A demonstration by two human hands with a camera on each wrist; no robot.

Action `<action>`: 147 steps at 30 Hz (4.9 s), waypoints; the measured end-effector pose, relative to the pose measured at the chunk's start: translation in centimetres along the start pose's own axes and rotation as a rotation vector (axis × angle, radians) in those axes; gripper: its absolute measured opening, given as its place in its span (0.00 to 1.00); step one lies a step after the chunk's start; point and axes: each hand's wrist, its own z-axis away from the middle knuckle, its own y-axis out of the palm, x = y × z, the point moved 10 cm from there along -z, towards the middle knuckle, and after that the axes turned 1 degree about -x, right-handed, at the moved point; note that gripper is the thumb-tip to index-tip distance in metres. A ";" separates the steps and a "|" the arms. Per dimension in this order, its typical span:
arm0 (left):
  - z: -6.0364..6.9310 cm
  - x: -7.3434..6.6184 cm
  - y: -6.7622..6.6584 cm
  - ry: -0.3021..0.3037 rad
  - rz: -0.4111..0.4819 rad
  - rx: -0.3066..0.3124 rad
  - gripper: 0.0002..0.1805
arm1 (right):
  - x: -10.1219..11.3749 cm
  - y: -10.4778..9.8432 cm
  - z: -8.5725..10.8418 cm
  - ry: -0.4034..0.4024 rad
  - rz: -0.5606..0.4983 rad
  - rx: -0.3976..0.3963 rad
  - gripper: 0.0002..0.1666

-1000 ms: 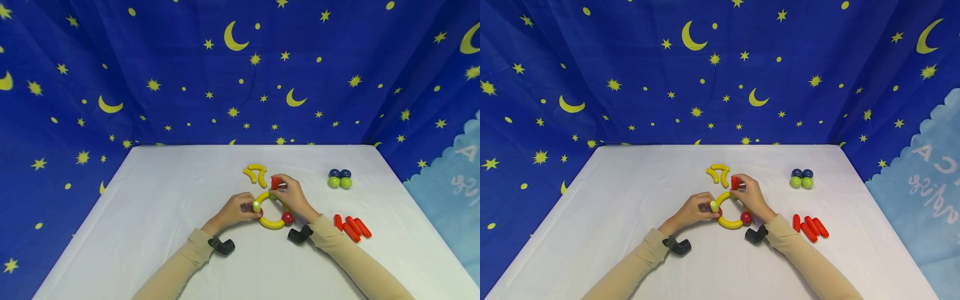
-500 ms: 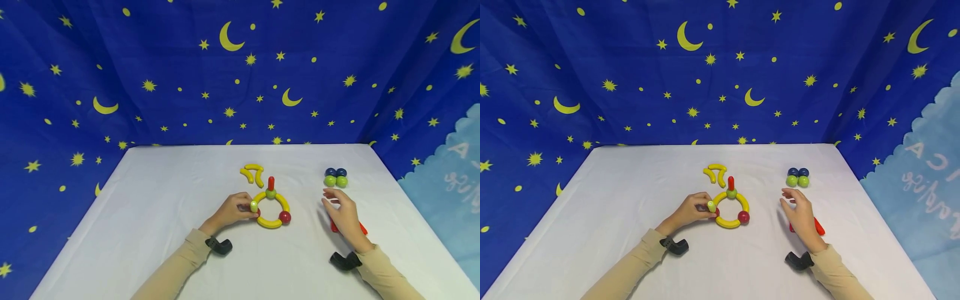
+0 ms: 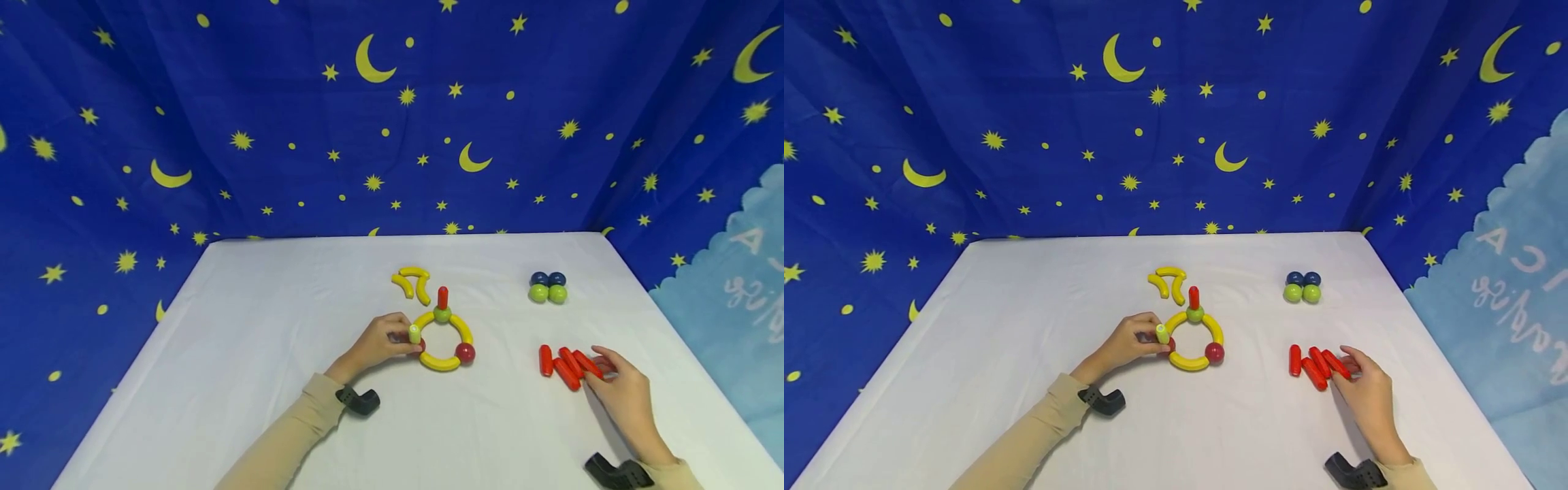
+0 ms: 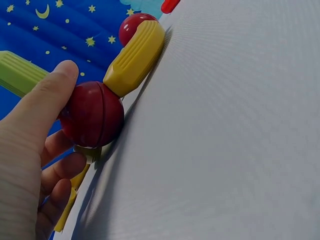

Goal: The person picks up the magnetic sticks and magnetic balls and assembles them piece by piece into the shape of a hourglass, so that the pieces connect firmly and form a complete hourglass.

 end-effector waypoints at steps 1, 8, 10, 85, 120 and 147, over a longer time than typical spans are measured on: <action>0.0 0.0 0.0 0.003 0.000 0.002 0.09 | -0.2 0.1 0.0 0.002 0.009 0.008 0.24; 0.0 0.2 0.1 -0.027 -0.025 0.008 0.08 | 0.8 -0.3 -0.8 0.023 0.017 -0.039 0.20; 0.0 0.2 0.1 -0.026 -0.029 0.000 0.08 | 1.6 -0.3 -1.1 0.042 -0.003 -0.048 0.20; 0.0 0.7 0.1 -0.063 -0.067 0.008 0.11 | 1.6 6.1 -10.7 0.016 -0.052 0.085 0.23; 0.1 -0.6 0.0 0.055 -0.121 0.009 0.06 | 14.9 11.2 -1.3 -0.228 -0.642 0.311 0.24; -0.2 -2.3 1.7 0.119 -0.392 0.024 0.10 | 15.8 12.3 -0.1 -0.381 -0.449 0.221 0.20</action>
